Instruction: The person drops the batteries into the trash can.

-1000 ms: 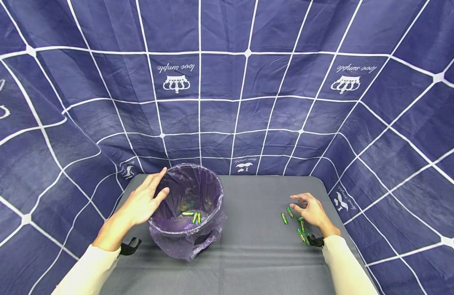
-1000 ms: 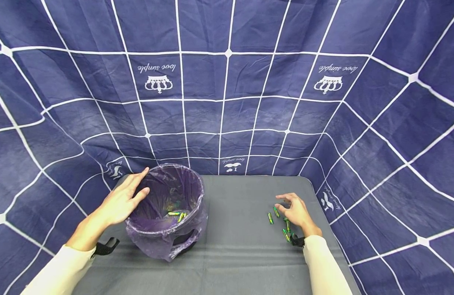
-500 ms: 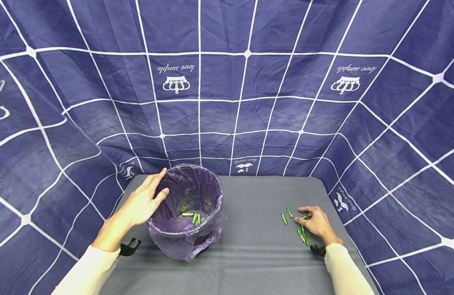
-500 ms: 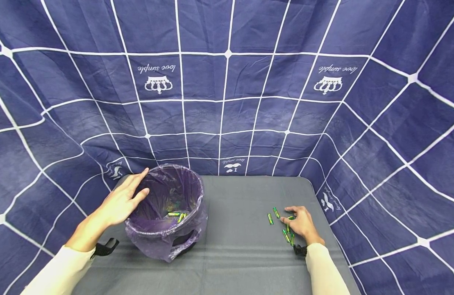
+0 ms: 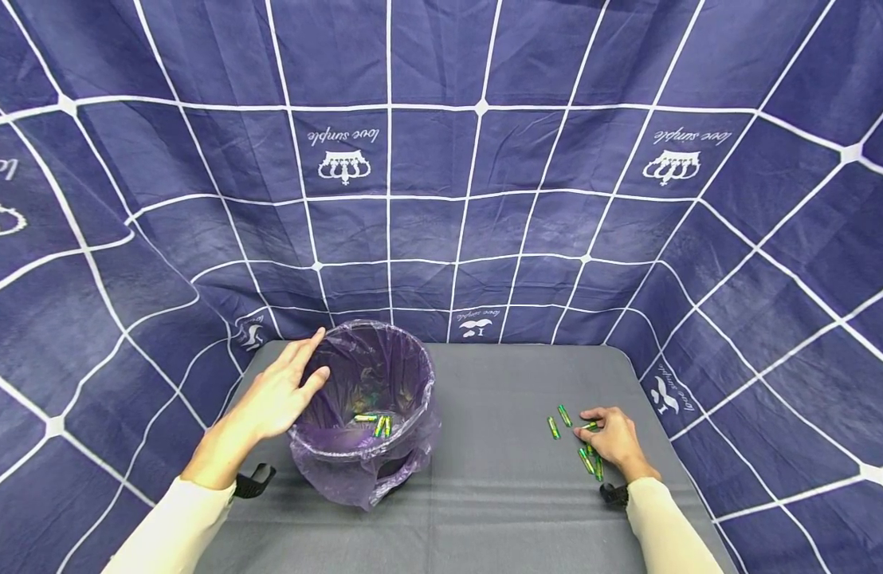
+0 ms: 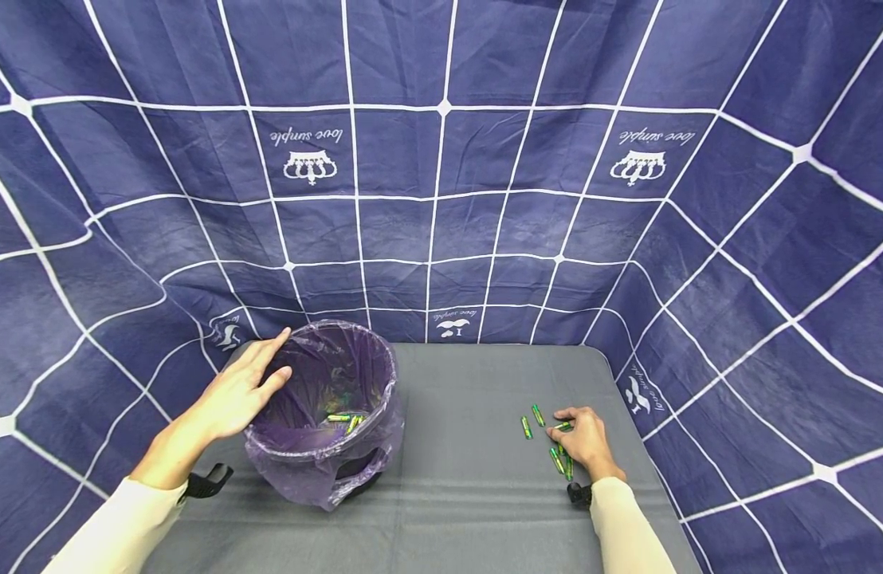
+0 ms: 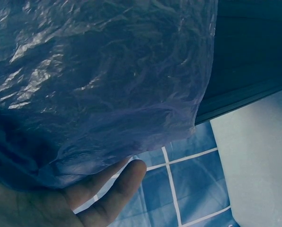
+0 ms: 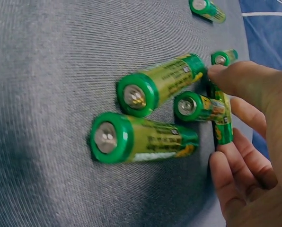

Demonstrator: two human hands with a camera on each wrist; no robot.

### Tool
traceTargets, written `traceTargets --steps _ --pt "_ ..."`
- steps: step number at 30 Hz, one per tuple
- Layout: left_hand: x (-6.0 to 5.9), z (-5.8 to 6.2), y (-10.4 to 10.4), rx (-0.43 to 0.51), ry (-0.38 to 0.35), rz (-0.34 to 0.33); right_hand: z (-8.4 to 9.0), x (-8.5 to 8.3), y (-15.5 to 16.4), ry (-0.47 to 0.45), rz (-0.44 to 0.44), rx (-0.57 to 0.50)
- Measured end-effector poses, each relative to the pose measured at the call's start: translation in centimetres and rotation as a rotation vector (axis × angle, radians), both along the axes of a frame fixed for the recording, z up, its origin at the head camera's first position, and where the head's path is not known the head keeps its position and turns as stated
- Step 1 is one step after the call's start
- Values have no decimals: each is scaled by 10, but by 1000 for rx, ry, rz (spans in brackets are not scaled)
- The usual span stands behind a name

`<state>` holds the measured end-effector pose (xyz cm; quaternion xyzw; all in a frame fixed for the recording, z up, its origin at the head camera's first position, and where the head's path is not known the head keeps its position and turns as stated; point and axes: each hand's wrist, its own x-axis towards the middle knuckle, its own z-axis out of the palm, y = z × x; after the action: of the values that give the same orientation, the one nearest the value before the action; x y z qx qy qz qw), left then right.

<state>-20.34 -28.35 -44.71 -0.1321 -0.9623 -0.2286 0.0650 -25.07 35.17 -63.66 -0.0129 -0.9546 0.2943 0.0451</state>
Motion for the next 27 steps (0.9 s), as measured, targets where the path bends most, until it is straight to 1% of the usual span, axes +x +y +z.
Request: traceTargets --steps 8,15,21,27 --pt "2 0 -1 -2 7 -1 -3 -6 -2 -7 -22 0" --pt "3 2 0 4 8 6 -3 -6 -4 -31 -25 -13" --pt "2 2 2 9 11 6 -6 -6 -2 -15 -45 0" --pt "2 2 3 11 11 11 -3 -2 -4 14 -56 -18"
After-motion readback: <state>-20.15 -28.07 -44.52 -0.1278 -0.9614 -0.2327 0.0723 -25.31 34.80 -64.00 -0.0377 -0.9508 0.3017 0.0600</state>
